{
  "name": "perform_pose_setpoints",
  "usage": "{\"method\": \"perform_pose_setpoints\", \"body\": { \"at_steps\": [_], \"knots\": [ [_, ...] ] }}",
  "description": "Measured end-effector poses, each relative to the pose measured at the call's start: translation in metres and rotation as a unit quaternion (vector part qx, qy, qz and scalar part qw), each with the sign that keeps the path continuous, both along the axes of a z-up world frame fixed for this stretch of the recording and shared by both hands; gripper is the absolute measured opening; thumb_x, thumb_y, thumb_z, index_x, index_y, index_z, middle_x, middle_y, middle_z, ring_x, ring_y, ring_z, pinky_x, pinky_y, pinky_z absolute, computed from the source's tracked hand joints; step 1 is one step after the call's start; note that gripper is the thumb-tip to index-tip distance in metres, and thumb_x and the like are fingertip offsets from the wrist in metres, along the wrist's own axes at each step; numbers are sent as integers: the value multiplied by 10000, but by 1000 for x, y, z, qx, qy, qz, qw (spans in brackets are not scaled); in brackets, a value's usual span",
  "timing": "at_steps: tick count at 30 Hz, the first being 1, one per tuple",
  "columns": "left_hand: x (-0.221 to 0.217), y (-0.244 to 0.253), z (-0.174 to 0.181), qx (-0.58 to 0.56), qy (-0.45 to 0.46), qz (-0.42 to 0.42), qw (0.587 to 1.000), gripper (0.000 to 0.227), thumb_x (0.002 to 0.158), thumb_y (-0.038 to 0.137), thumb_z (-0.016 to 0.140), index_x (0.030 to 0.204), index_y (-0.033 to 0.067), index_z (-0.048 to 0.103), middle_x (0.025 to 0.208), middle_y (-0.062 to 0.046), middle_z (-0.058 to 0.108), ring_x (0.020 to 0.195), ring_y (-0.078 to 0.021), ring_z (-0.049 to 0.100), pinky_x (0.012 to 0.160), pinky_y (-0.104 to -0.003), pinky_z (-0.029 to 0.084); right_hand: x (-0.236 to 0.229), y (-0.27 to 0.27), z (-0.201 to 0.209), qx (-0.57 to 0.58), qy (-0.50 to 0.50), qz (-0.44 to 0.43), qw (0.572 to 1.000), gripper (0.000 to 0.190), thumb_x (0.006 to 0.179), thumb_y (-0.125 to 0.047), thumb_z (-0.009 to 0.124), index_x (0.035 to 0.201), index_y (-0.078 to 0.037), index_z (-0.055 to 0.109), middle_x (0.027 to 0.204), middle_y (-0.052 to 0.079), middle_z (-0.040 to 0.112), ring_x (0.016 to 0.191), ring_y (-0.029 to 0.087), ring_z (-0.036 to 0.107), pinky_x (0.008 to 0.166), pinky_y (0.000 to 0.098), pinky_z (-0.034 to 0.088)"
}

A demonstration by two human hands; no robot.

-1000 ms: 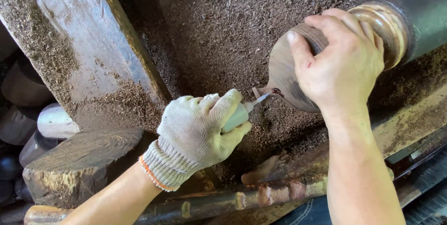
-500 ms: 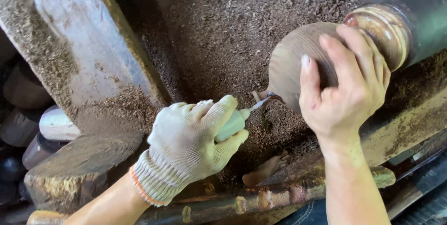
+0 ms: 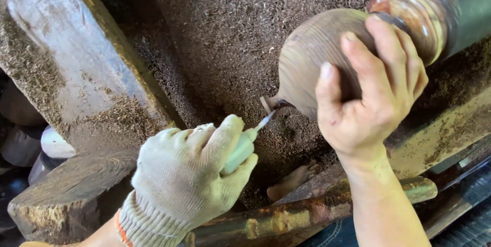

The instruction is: The person holds a squeeze bottle and applies liquid from it onto a dark spot on a round wooden object mounted on a rotating spindle. They repeatedly rotate the object by hand to reposition the spot and continue squeezing liquid onto it throughout the episode.

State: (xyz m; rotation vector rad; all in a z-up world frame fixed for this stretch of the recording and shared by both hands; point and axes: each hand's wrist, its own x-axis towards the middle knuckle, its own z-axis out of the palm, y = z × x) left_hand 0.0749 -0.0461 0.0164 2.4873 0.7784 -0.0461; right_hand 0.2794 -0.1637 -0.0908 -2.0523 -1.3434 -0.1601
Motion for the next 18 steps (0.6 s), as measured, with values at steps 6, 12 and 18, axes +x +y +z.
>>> {"method": "perform_pose_setpoints", "body": {
  "at_steps": [6,12,18],
  "knots": [
    [10,-6,-3,63,11,4,998,409,791,372,826,1044,87,675,625,-33,660,505,-269,659,456,-419,508,-1,18,12,-53,-39,-20,998,284,1109,-327,680,1191,-70,768,1408,86,656,1334,288,572,1168,411,372],
    [9,-3,0,61,6,6,998,408,781,380,828,1034,97,676,641,-43,663,530,-283,666,470,-424,516,-6,15,10,-21,-28,-29,999,283,1102,-320,677,1182,-64,767,1365,89,672,1300,279,613,1131,380,373],
    [11,-4,4,52,7,14,999,409,761,393,828,1018,110,682,614,-42,655,496,-285,653,449,-426,506,-8,3,3,27,-1,-33,999,279,1089,-296,707,1221,-55,755,1400,129,666,1321,322,606,1125,400,367]
  ]
}}
